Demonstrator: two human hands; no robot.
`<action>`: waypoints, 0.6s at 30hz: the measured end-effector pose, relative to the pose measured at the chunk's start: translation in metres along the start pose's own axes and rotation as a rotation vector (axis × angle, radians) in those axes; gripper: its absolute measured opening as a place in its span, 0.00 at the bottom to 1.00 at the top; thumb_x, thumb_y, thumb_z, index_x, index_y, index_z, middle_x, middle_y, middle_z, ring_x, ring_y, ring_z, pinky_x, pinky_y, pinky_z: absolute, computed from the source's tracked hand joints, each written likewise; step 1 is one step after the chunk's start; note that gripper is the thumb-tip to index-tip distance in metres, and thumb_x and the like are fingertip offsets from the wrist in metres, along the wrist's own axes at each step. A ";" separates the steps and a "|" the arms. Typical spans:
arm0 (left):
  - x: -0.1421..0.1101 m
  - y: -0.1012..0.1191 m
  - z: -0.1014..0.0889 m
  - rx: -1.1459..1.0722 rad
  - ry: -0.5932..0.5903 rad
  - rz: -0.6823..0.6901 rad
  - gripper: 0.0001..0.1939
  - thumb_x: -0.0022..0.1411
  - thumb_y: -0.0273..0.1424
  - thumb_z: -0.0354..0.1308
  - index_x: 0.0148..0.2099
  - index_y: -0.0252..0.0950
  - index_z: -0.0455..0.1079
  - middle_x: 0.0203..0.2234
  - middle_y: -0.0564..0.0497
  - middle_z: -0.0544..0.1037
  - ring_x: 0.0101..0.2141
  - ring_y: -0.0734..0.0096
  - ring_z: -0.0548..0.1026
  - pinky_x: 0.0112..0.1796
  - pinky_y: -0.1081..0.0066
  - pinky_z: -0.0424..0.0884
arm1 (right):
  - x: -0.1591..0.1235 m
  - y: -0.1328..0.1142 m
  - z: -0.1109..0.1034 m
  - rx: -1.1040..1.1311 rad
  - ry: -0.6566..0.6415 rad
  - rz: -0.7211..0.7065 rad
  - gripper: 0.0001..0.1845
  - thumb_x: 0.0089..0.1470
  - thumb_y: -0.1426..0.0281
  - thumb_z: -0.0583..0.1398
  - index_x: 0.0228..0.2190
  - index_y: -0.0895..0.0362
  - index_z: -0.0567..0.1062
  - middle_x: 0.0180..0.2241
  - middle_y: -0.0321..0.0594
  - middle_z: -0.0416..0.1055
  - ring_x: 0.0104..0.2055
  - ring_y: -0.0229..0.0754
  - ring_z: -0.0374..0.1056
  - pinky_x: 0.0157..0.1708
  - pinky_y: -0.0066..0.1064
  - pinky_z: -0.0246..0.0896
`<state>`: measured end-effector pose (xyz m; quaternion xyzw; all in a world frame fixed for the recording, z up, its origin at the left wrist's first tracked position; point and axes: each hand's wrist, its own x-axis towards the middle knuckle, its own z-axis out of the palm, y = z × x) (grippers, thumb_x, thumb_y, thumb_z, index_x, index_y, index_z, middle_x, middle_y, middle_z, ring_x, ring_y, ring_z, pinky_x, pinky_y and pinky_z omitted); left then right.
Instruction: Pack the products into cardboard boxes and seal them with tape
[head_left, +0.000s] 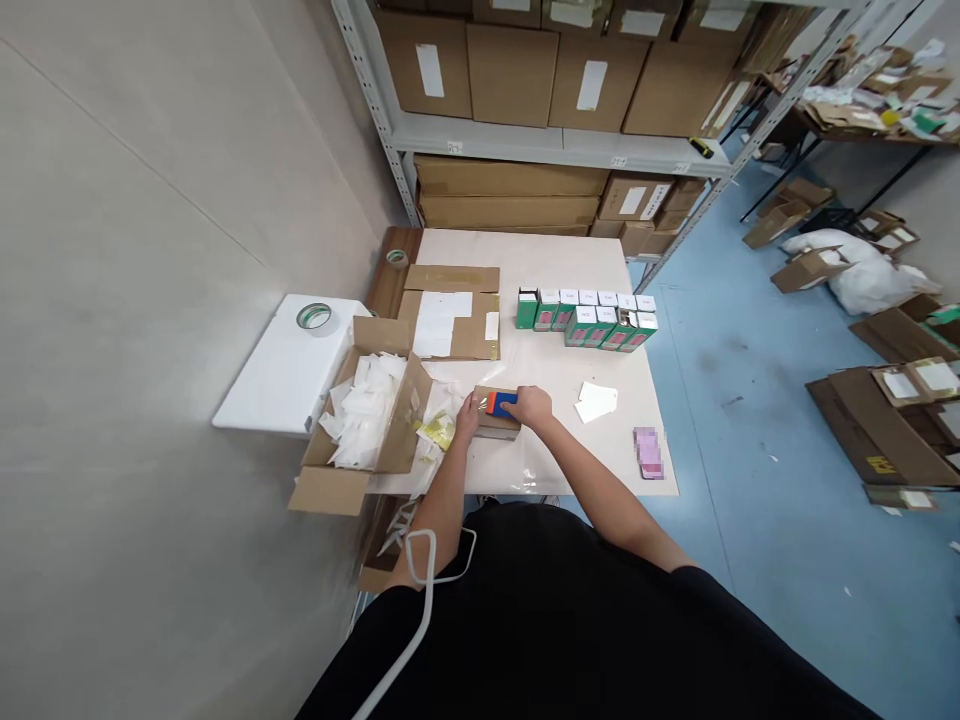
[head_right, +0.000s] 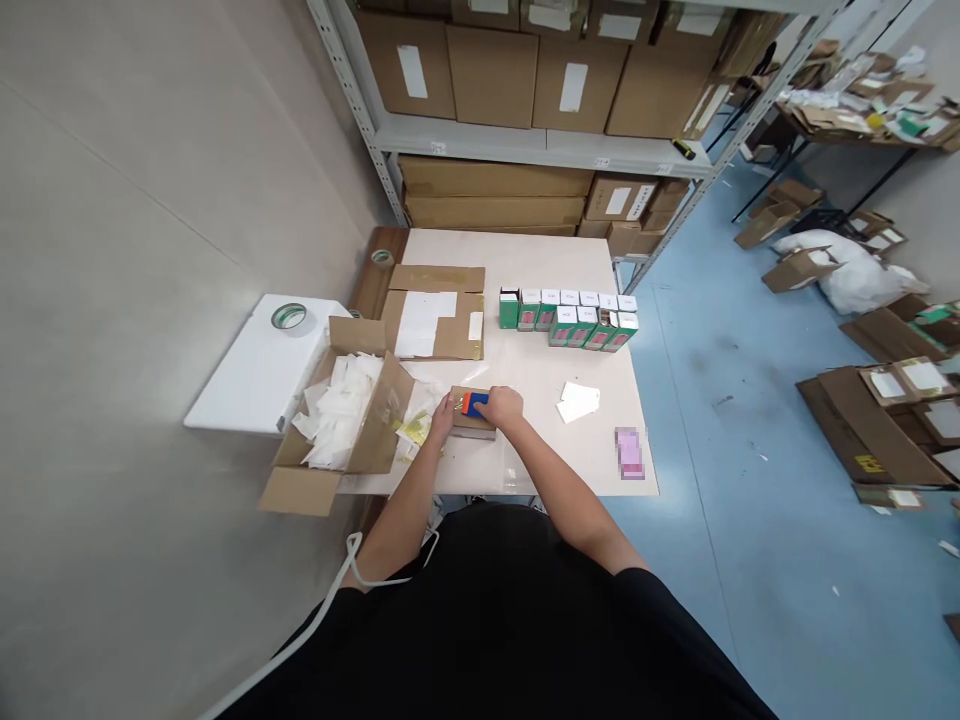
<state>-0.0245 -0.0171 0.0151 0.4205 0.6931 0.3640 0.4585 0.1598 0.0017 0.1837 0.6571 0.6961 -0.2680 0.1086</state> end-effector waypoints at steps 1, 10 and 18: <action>-0.003 -0.002 0.006 -0.009 0.003 -0.028 0.28 0.76 0.46 0.43 0.68 0.37 0.66 0.62 0.43 0.75 0.61 0.59 0.73 0.61 0.61 0.67 | 0.001 0.002 -0.002 -0.005 -0.006 0.002 0.34 0.56 0.46 0.66 0.53 0.58 0.78 0.46 0.54 0.80 0.43 0.51 0.78 0.39 0.32 0.67; -0.022 0.000 0.040 0.078 0.026 -0.102 0.29 0.76 0.43 0.41 0.71 0.36 0.63 0.63 0.42 0.74 0.63 0.55 0.71 0.63 0.60 0.65 | -0.001 0.084 -0.016 0.027 -0.008 0.002 0.29 0.52 0.45 0.68 0.41 0.58 0.83 0.43 0.50 0.81 0.43 0.48 0.76 0.34 0.29 0.62; -0.018 0.008 0.047 0.112 -0.011 -0.053 0.27 0.76 0.44 0.41 0.68 0.40 0.65 0.59 0.44 0.78 0.59 0.55 0.75 0.60 0.58 0.69 | -0.005 0.149 -0.011 0.101 0.008 0.072 0.25 0.51 0.46 0.68 0.34 0.56 0.82 0.37 0.44 0.80 0.39 0.45 0.75 0.30 0.28 0.56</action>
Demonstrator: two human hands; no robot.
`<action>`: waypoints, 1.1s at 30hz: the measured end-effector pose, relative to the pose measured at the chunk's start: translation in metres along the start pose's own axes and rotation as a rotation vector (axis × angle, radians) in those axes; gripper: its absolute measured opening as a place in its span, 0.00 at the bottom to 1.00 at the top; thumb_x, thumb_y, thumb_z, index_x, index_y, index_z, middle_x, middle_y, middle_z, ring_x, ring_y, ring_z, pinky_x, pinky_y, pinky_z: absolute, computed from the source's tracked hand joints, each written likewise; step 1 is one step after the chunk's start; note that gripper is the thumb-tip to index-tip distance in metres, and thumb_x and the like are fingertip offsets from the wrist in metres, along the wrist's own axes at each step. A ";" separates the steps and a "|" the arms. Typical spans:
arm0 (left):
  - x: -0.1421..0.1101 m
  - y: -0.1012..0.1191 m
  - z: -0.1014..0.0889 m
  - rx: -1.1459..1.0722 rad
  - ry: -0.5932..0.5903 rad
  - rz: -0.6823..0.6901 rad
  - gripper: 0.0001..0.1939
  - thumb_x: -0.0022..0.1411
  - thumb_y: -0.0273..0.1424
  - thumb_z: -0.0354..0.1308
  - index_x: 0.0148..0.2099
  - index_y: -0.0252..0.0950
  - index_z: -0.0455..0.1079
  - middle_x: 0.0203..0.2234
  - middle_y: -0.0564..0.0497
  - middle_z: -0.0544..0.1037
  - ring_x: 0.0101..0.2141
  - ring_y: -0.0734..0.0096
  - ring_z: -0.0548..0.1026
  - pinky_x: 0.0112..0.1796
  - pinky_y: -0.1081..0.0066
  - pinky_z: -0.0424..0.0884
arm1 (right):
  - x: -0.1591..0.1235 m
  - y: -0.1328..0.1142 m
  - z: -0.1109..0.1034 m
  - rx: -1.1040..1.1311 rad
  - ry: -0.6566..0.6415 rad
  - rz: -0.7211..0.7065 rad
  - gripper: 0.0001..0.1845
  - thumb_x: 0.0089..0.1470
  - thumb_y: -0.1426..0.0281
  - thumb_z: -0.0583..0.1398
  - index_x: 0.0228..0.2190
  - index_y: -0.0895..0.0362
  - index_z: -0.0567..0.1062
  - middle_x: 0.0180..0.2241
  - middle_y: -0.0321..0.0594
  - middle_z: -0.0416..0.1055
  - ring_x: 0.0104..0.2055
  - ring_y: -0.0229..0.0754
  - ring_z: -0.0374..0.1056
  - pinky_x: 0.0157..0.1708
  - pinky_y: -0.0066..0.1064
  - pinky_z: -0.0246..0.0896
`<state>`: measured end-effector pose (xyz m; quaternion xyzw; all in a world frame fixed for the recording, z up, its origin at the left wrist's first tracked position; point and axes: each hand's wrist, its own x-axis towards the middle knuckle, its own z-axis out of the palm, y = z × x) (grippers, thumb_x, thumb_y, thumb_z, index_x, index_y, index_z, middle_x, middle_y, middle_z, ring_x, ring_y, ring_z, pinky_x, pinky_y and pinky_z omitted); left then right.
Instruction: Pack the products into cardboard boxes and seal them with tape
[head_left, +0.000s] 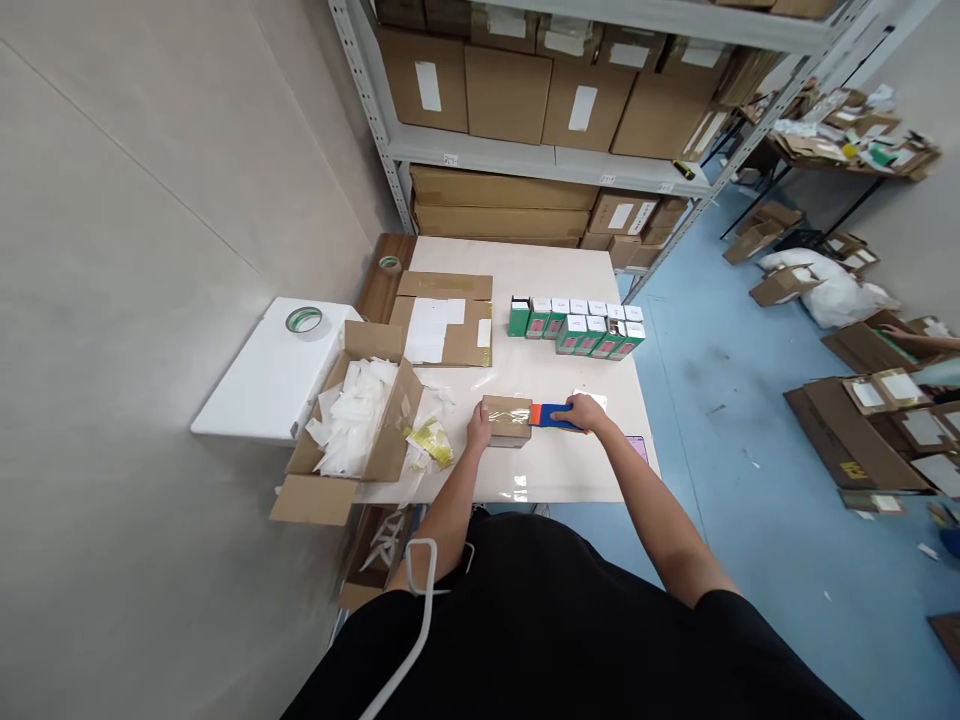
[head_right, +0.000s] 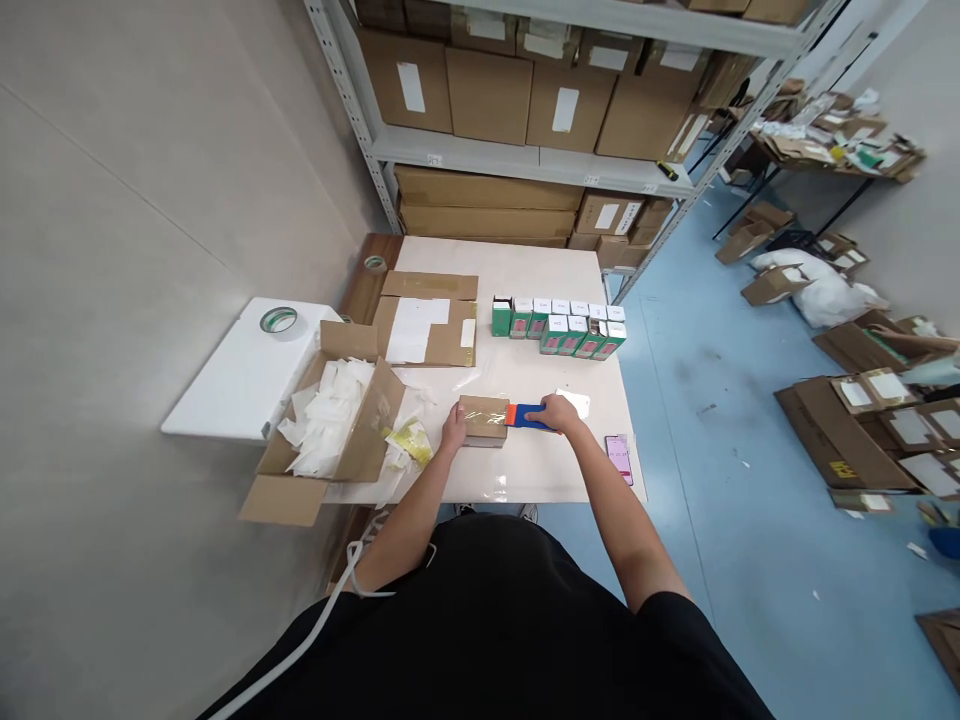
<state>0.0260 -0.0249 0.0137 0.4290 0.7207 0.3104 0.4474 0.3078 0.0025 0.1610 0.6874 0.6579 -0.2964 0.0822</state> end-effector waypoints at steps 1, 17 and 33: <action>0.000 0.001 0.001 0.010 0.000 0.001 0.27 0.76 0.44 0.41 0.68 0.40 0.65 0.59 0.44 0.78 0.59 0.55 0.74 0.60 0.58 0.68 | -0.001 0.006 0.001 0.002 0.002 0.009 0.24 0.51 0.47 0.68 0.33 0.56 0.82 0.36 0.44 0.80 0.39 0.45 0.74 0.30 0.28 0.56; 0.014 0.002 0.006 -0.099 -0.060 0.056 0.26 0.73 0.50 0.47 0.59 0.40 0.73 0.53 0.42 0.81 0.57 0.50 0.75 0.60 0.54 0.67 | -0.014 0.059 0.016 0.085 0.065 0.132 0.24 0.55 0.47 0.66 0.31 0.57 0.80 0.33 0.43 0.79 0.36 0.45 0.73 0.29 0.28 0.54; 0.041 -0.025 -0.045 -0.374 -0.039 0.059 0.32 0.71 0.54 0.47 0.52 0.31 0.77 0.52 0.38 0.82 0.56 0.53 0.77 0.57 0.59 0.72 | 0.009 -0.008 0.052 0.245 0.073 0.050 0.22 0.56 0.49 0.64 0.27 0.56 0.76 0.28 0.37 0.76 0.32 0.40 0.71 0.29 0.26 0.56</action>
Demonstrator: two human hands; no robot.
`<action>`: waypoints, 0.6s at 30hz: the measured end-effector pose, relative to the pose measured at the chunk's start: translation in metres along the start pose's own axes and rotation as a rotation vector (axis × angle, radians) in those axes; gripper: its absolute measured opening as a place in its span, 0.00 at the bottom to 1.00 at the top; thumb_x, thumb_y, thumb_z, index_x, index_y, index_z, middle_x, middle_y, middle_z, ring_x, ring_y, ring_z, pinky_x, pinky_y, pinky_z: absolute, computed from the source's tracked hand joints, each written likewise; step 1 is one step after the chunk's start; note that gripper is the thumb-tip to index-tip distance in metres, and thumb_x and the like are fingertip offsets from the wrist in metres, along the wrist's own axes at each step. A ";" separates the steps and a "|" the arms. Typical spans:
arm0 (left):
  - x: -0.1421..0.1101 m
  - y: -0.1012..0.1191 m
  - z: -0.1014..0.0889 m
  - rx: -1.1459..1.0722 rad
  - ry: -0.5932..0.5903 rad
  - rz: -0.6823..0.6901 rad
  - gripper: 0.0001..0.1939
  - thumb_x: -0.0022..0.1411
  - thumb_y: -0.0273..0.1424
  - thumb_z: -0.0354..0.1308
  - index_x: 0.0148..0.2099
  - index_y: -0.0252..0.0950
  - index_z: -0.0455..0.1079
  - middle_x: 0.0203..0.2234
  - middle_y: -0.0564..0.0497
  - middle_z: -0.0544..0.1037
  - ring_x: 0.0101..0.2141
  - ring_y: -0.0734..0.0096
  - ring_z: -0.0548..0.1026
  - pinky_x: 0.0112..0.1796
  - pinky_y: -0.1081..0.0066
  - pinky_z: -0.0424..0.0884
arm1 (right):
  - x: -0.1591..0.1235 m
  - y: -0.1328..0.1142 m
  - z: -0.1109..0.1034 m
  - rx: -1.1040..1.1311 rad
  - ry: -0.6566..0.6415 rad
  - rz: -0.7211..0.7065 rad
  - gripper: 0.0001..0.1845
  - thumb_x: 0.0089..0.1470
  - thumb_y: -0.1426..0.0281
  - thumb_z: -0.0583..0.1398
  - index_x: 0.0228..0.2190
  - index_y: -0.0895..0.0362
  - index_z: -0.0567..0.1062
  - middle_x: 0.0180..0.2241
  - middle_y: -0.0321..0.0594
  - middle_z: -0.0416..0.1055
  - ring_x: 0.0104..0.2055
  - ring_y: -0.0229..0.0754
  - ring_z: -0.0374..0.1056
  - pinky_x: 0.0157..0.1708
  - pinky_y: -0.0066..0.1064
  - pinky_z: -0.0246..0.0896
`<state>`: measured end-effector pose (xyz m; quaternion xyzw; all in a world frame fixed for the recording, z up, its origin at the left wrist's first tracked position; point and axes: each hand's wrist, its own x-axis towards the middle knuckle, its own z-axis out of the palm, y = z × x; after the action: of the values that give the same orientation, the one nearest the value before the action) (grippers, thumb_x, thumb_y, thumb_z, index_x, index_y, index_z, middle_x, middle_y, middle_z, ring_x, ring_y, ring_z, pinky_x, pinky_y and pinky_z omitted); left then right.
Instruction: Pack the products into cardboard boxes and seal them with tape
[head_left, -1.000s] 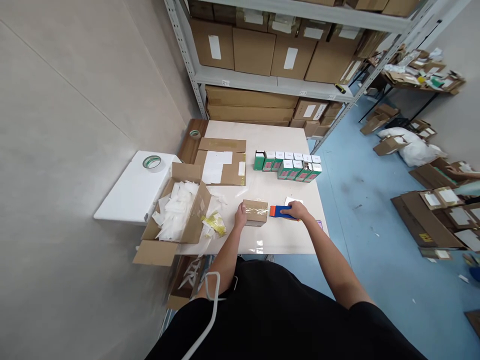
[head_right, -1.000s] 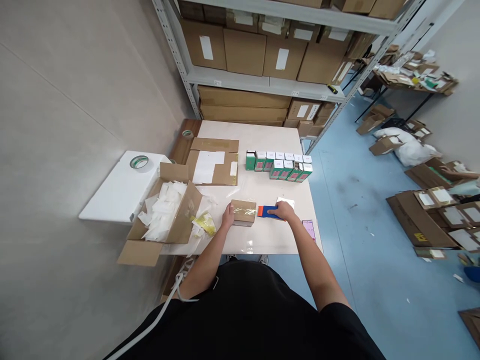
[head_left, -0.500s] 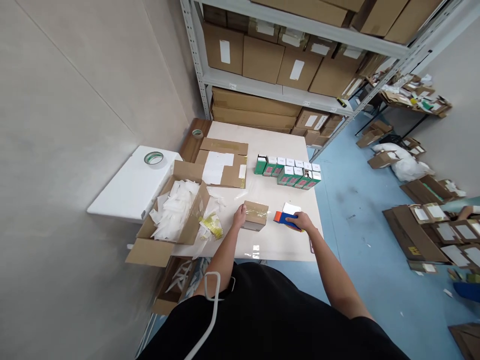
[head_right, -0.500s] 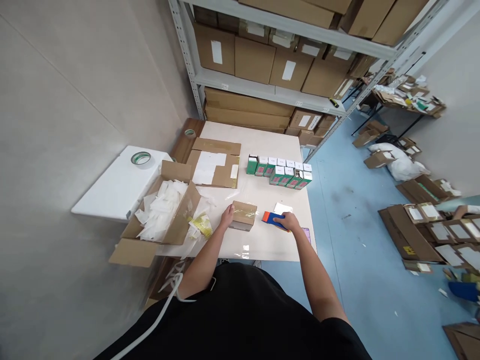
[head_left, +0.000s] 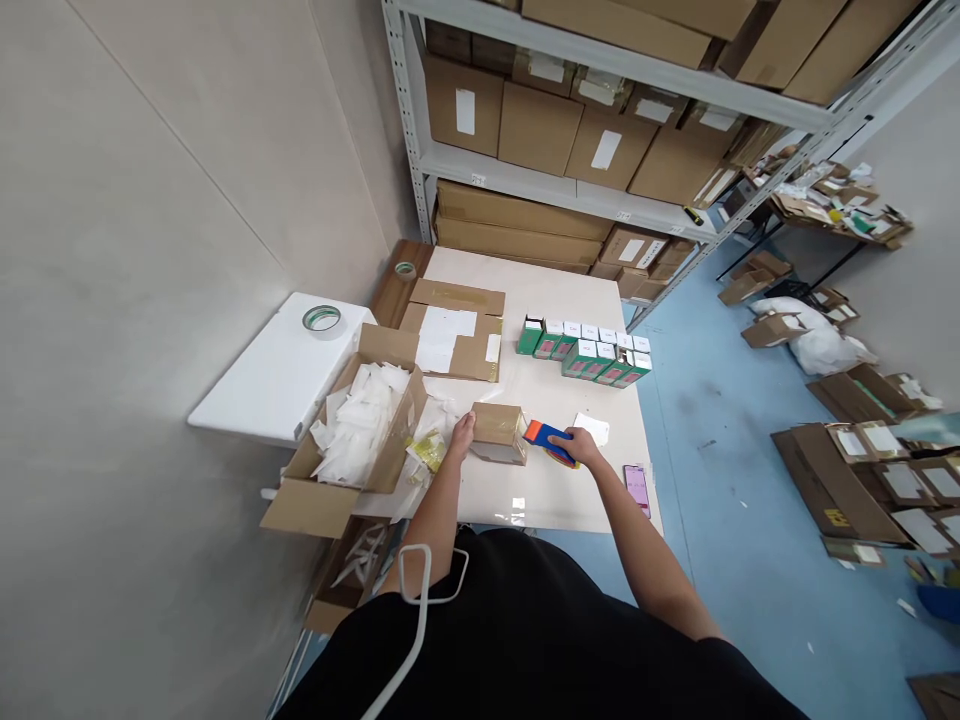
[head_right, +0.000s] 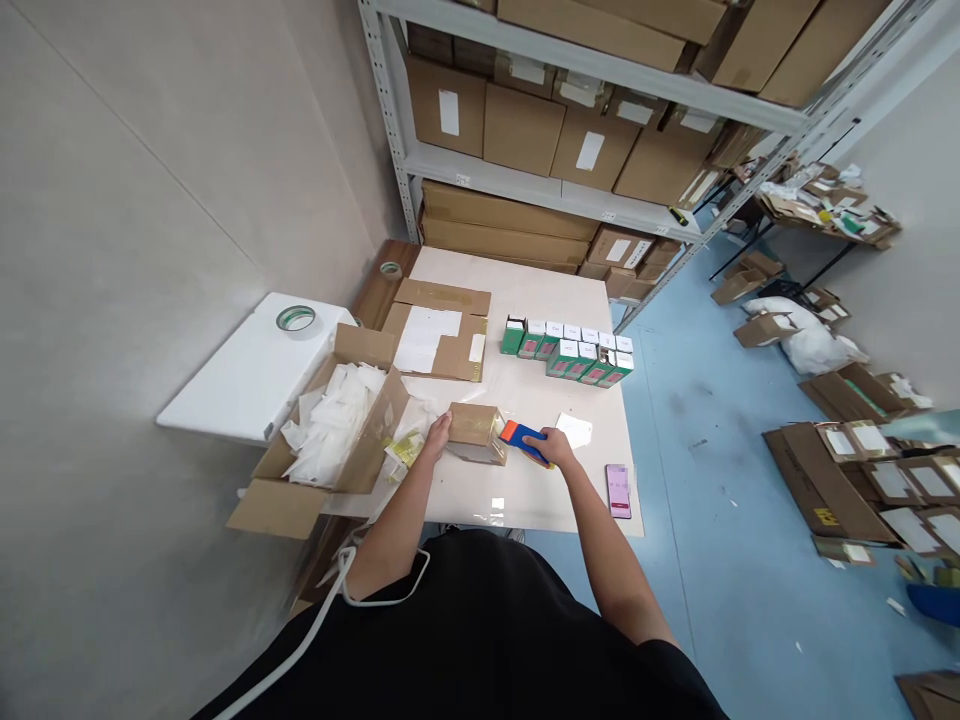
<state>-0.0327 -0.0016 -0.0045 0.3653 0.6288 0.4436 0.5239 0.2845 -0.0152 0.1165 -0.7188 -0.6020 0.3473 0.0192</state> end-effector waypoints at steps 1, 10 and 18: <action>0.001 0.000 -0.004 0.003 0.012 -0.006 0.32 0.72 0.53 0.47 0.53 0.31 0.77 0.53 0.37 0.81 0.57 0.54 0.76 0.58 0.59 0.71 | 0.001 -0.005 0.003 0.006 -0.006 -0.010 0.22 0.56 0.49 0.64 0.27 0.56 0.76 0.28 0.36 0.76 0.33 0.40 0.71 0.29 0.26 0.57; -0.009 -0.003 -0.002 0.038 0.028 -0.001 0.30 0.73 0.51 0.46 0.56 0.33 0.75 0.54 0.39 0.81 0.58 0.55 0.76 0.59 0.59 0.70 | 0.009 -0.055 -0.005 -0.287 0.029 0.061 0.23 0.57 0.50 0.64 0.38 0.58 0.82 0.39 0.50 0.81 0.42 0.50 0.78 0.36 0.30 0.65; -0.039 0.009 0.072 0.326 0.054 -0.018 0.28 0.76 0.47 0.42 0.64 0.39 0.70 0.54 0.40 0.80 0.55 0.49 0.77 0.57 0.55 0.70 | 0.003 -0.019 0.011 -0.472 -0.038 0.198 0.17 0.46 0.72 0.72 0.40 0.62 0.83 0.42 0.58 0.81 0.50 0.58 0.78 0.45 0.36 0.67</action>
<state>0.0455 -0.0219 0.0129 0.4279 0.7093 0.3407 0.4446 0.2625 -0.0115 0.1152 -0.7522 -0.5933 0.2107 -0.1945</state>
